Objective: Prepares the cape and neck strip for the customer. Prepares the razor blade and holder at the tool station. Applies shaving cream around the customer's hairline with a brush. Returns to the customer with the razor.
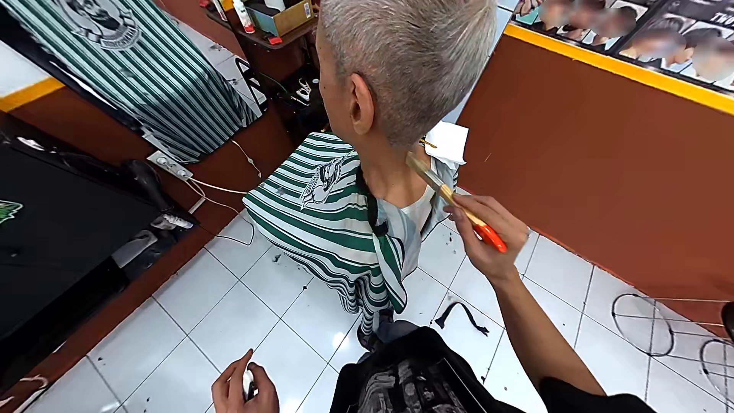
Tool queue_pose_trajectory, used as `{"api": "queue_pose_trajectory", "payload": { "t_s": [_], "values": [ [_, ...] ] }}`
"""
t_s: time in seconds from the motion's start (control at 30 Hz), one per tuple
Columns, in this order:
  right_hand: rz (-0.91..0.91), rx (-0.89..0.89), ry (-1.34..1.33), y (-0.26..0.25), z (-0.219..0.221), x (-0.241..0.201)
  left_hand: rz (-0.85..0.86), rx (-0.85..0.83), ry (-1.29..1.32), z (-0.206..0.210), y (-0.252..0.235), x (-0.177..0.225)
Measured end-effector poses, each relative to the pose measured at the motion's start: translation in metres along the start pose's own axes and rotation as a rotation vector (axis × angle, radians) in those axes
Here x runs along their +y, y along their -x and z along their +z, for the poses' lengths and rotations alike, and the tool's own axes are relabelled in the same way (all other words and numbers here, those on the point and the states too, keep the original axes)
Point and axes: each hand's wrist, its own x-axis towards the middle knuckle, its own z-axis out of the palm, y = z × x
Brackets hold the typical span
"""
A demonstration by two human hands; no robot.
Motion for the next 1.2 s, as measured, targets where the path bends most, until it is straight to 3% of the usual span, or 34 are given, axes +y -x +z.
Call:
{"api": "queue_pose_trajectory", "payload": {
  "t_s": [0.23, 0.47, 0.7, 0.93, 1.07, 1.2],
  "values": [
    [0.013, 0.043, -0.047, 0.001, -0.002, 0.010, 0.021, 0.010, -0.015, 0.012, -0.020, 0.006],
    [-0.117, 0.087, -0.139, -0.032, 0.017, -0.031, 0.089, 0.018, 0.043, 0.035, -0.066, 0.005],
    [-0.132, 0.137, -0.046, -0.057, 0.040, -0.034, 0.223, -0.059, 0.109, 0.051, -0.140, -0.032],
    [0.034, 0.201, 0.095, -0.010, 0.055, -0.046, 0.327, -0.180, 0.134, 0.056, -0.201, -0.080],
    [0.014, 0.236, 0.089, -0.019, 0.057, -0.064, 0.407, -0.240, 0.169, 0.060, -0.225, -0.082],
    [-0.012, 0.213, 0.073, -0.027, 0.060, -0.053, 0.463, -0.229, 0.178, 0.064, -0.238, -0.076]
  ]
}}
